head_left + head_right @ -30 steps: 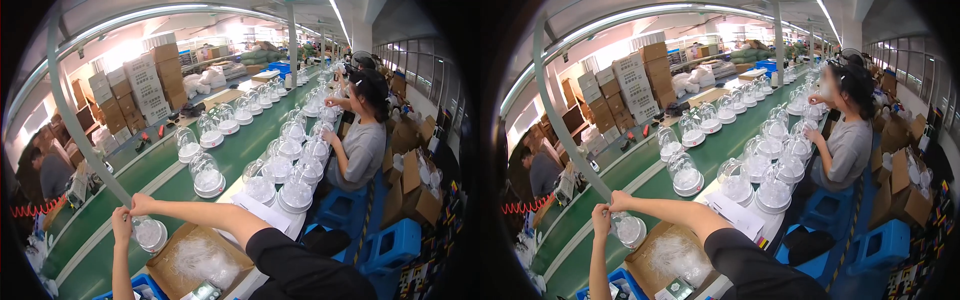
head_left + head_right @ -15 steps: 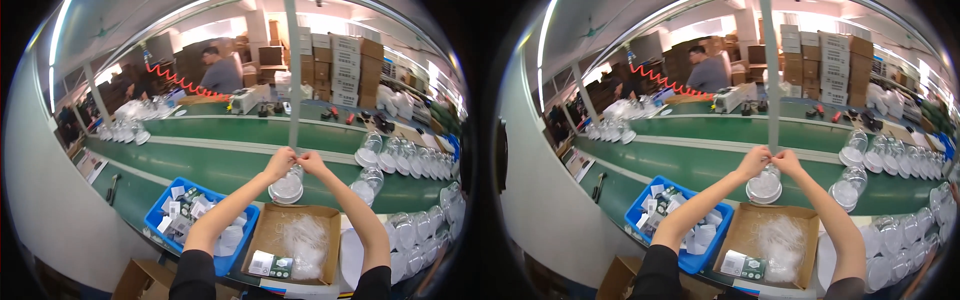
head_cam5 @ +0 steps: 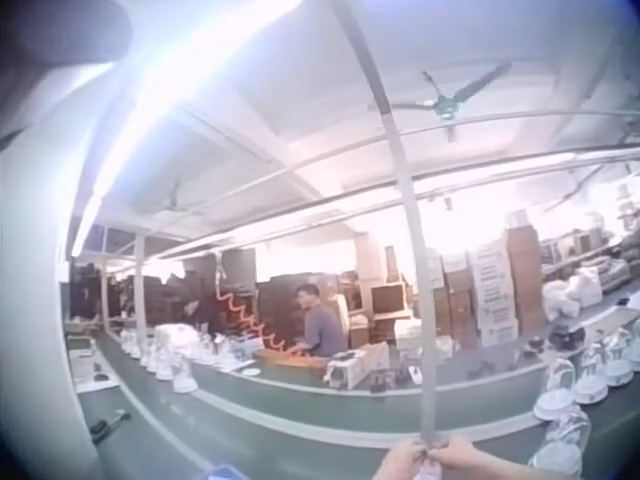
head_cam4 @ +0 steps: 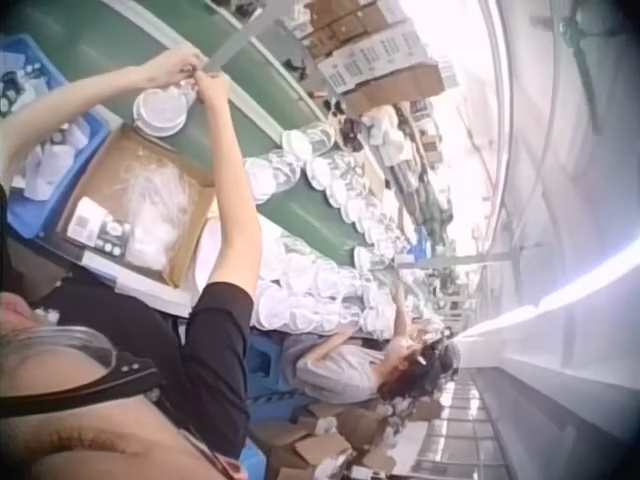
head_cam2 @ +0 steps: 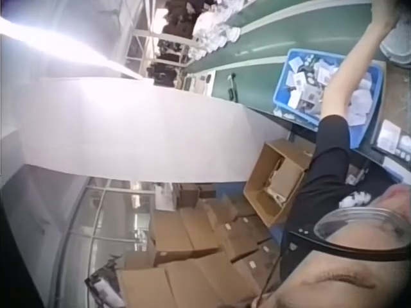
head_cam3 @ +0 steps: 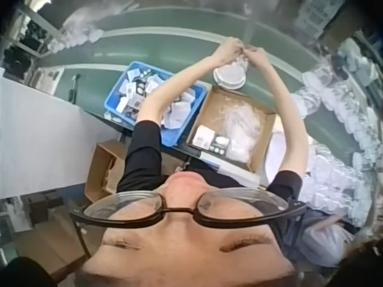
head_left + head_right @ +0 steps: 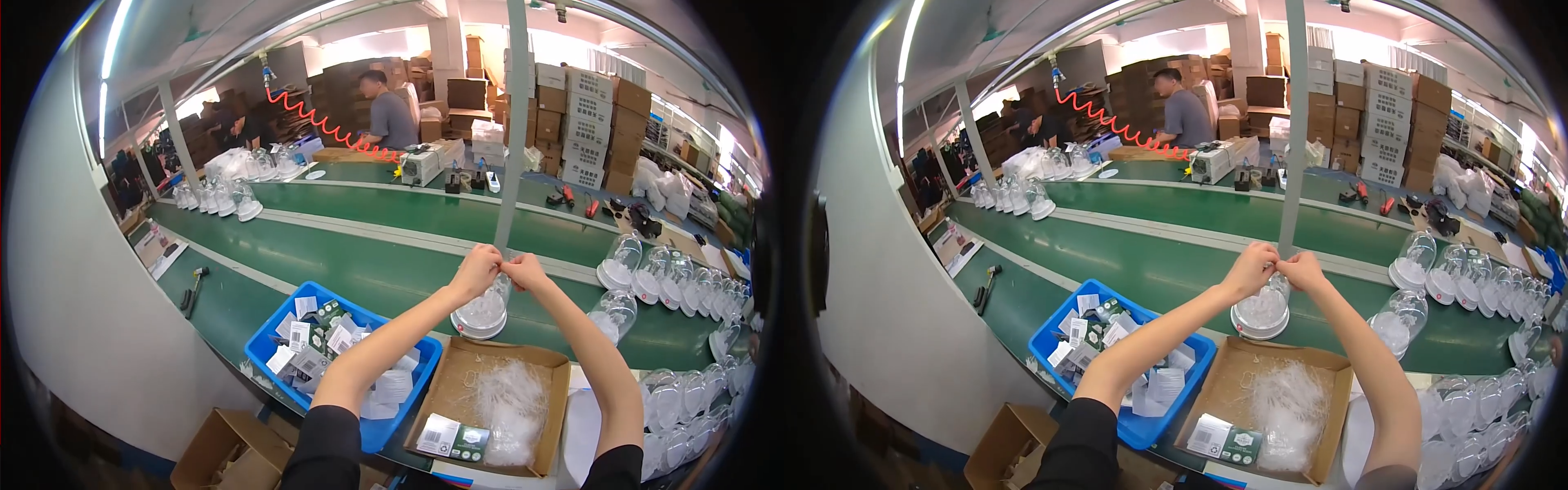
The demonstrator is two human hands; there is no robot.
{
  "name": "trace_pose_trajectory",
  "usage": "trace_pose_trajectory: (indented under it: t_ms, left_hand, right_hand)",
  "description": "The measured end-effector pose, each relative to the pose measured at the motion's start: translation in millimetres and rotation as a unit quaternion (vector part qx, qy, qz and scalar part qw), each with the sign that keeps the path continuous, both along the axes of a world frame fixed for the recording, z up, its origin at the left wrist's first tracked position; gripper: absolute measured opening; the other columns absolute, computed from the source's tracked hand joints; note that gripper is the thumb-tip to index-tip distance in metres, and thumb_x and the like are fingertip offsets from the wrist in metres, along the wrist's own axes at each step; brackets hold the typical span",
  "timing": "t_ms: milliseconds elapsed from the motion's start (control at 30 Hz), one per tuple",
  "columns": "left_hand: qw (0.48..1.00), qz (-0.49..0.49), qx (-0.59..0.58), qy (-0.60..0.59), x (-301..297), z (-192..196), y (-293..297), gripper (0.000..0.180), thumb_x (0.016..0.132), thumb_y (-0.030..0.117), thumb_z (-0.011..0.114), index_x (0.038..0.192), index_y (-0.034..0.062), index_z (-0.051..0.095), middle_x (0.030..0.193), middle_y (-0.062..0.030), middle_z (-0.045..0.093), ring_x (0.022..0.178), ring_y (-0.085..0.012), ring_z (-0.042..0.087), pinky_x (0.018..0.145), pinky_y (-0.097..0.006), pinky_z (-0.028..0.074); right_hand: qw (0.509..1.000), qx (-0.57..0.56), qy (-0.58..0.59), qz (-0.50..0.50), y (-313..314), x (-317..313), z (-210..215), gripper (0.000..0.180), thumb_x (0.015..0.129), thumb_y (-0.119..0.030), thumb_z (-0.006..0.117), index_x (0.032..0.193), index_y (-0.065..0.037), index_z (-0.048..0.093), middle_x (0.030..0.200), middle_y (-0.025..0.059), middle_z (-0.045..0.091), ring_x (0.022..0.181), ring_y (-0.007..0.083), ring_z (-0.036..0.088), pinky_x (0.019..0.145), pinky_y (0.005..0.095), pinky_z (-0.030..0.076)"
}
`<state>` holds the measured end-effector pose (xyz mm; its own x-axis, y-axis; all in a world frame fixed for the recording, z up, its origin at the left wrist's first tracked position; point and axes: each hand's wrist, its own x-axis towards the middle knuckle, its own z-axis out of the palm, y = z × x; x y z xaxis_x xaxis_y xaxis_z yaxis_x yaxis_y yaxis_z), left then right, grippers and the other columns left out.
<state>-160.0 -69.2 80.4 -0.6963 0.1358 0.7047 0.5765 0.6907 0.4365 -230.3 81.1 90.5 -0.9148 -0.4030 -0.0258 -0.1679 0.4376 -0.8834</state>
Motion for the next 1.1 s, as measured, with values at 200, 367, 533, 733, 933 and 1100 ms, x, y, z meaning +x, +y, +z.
trace_pose_trajectory:
  t_ms: [200,367,533,733,933,1100]
  left_hand:
    - [1.000,0.009,-0.005,0.011,6.0,-1.4,-9.4,0.010,0.071,0.002,0.066,0.080,0.0006,0.064,0.094,-0.0129,0.062,0.097,-0.0333,0.054,0.085,-0.039,0.046]
    - [0.997,0.029,-0.059,0.048,12.1,7.7,-15.8,0.011,0.069,0.006,0.068,0.079,0.0032,0.065,0.110,-0.0132,0.057,0.105,-0.0338,0.052,0.087,-0.042,0.045]
    - [0.989,0.050,-0.108,0.092,13.1,13.7,-18.9,0.010,0.069,0.007,0.067,0.078,0.0046,0.066,0.120,-0.0137,0.052,0.112,-0.0342,0.049,0.089,-0.044,0.044]
    - [0.993,0.043,-0.103,0.030,17.8,11.7,-27.0,0.011,0.074,0.010,0.067,0.084,0.0045,0.066,0.113,-0.0150,0.056,0.108,-0.0347,0.052,0.088,-0.043,0.045]
    - [0.988,0.039,-0.127,-0.074,22.1,12.0,-49.0,0.025,0.082,0.019,0.065,0.101,0.0036,0.065,0.098,-0.0162,0.062,0.098,-0.0356,0.056,0.086,-0.042,0.047]
    - [0.967,0.017,-0.209,-0.142,4.2,32.2,-63.0,0.023,0.079,0.016,0.066,0.096,0.0010,0.066,0.093,-0.0198,0.064,0.093,-0.0367,0.060,0.083,-0.044,0.048]
  right_hand:
    - [1.000,0.017,-0.004,0.011,-13.9,6.3,2.4,0.030,0.076,-0.026,0.063,0.057,-0.005,0.054,0.051,0.0040,0.051,0.040,0.0129,0.046,0.035,0.0282,0.035]
    - [0.999,0.035,0.002,0.031,-18.7,0.0,0.7,0.032,0.074,-0.028,0.061,0.054,-0.004,0.054,0.050,0.0047,0.051,0.041,0.0146,0.049,0.038,0.0318,0.037]
    - [0.996,0.065,0.010,0.054,-18.9,-1.9,2.4,0.032,0.076,-0.029,0.059,0.063,0.000,0.060,0.054,0.0067,0.055,0.045,0.0164,0.052,0.041,0.0328,0.042]
    - [0.995,0.075,0.035,0.064,-16.3,11.3,8.3,0.030,0.077,-0.027,0.060,0.066,0.001,0.061,0.055,0.0064,0.055,0.047,0.0153,0.053,0.044,0.0320,0.043]
    - [0.976,-0.006,0.163,0.145,26.1,68.8,-8.7,0.015,0.075,-0.012,0.061,0.077,0.003,0.064,0.065,0.0089,0.063,0.061,0.0135,0.058,0.058,0.0288,0.048]
    - [0.917,0.076,0.189,0.342,95.7,177.2,19.5,0.012,0.080,-0.016,0.061,0.080,-0.004,0.062,0.075,0.0108,0.063,0.066,0.0255,0.062,0.059,0.0344,0.050]
